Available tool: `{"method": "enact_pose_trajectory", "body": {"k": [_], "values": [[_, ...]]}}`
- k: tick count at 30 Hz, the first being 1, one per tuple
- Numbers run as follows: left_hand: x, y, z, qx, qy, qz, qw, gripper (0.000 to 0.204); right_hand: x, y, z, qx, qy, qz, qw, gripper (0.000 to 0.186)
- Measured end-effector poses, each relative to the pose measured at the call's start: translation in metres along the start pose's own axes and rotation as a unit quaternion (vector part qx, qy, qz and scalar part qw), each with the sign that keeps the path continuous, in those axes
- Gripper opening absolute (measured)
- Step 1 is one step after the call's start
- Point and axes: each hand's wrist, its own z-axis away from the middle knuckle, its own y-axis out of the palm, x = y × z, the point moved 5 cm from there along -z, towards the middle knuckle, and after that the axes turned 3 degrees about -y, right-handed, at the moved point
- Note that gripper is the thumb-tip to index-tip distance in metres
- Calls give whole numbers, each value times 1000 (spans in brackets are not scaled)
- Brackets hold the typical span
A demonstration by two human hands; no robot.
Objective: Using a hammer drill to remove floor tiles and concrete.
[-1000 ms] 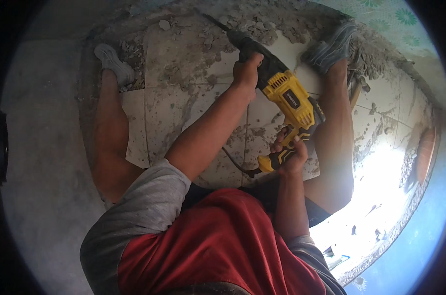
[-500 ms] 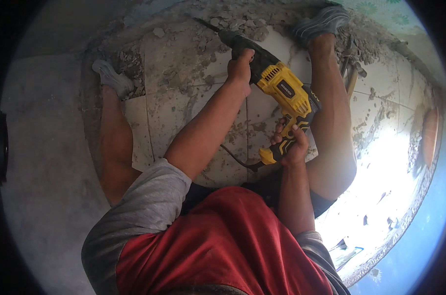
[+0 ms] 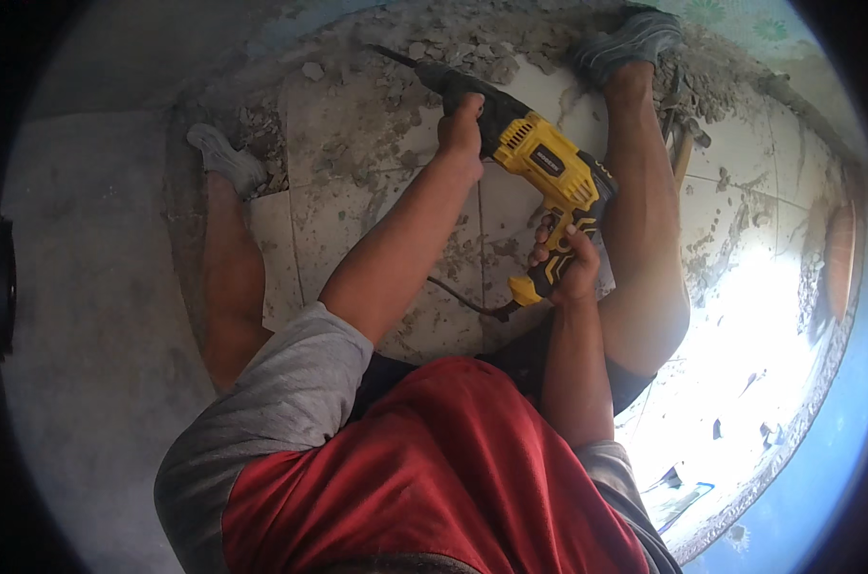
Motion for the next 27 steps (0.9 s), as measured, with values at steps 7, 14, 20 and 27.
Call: {"method": "enact_pose_trajectory", "body": {"k": [7,14,20,27], "values": [[-1,4,-1,21,18,-2,1000,65,4,7,0,-5,6,13,1000,42],[-3,4,1,6,6,-14,1000,65,-1,3,-1,-17,0,4,1000,42],[2,-2,-4,-40,1,-23,999,47,-1,6,-4,-12,2,16,1000,42],[4,-4,-11,8,5,-12,1000,71,-7,4,-2,2,8,6,1000,42]]}}
